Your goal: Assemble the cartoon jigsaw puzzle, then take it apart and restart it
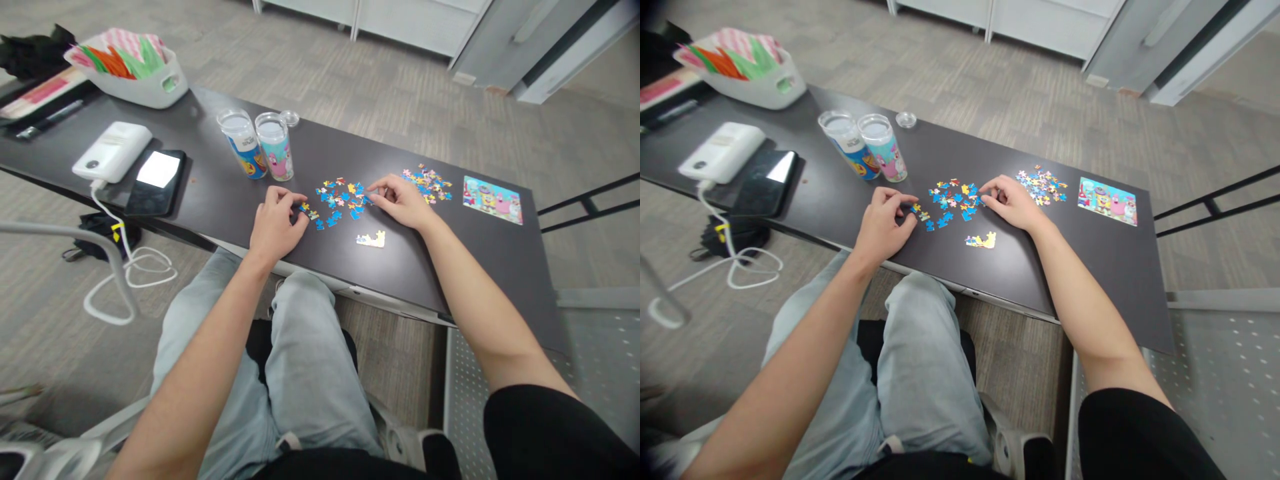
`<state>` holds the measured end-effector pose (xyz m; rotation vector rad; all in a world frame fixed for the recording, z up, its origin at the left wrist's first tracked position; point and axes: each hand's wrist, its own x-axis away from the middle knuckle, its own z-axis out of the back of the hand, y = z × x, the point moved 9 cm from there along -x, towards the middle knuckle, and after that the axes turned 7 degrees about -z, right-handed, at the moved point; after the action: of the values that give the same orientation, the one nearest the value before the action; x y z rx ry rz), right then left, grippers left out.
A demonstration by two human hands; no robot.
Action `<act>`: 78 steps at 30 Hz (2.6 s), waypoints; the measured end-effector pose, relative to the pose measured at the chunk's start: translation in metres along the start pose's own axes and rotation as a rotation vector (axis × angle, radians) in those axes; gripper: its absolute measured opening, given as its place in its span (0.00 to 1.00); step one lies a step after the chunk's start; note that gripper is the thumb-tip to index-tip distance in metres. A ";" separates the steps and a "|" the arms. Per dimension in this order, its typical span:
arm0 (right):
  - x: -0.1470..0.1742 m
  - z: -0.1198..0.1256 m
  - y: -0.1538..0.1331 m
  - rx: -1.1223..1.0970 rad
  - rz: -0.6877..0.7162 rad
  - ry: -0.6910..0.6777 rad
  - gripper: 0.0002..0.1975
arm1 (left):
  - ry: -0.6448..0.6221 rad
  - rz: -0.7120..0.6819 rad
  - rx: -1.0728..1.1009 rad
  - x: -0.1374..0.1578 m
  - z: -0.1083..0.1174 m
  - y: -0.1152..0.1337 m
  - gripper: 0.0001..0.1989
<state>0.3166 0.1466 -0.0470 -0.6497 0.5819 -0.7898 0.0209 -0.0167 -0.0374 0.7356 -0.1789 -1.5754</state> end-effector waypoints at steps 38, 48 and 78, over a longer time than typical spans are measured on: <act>0.001 -0.007 -0.006 0.061 0.075 -0.039 0.19 | -0.122 0.007 -0.032 -0.097 -0.034 -0.003 0.05; 0.001 -0.007 -0.007 0.049 0.080 -0.047 0.17 | -0.081 0.079 0.158 -0.089 -0.038 0.001 0.06; -0.003 -0.016 -0.013 -0.511 -0.057 -0.053 0.37 | 0.127 -0.033 0.730 -0.064 -0.056 0.089 0.17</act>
<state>0.2986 0.1371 -0.0480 -1.1564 0.7266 -0.6755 0.1238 0.0461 -0.0128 1.4026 -0.6709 -1.4813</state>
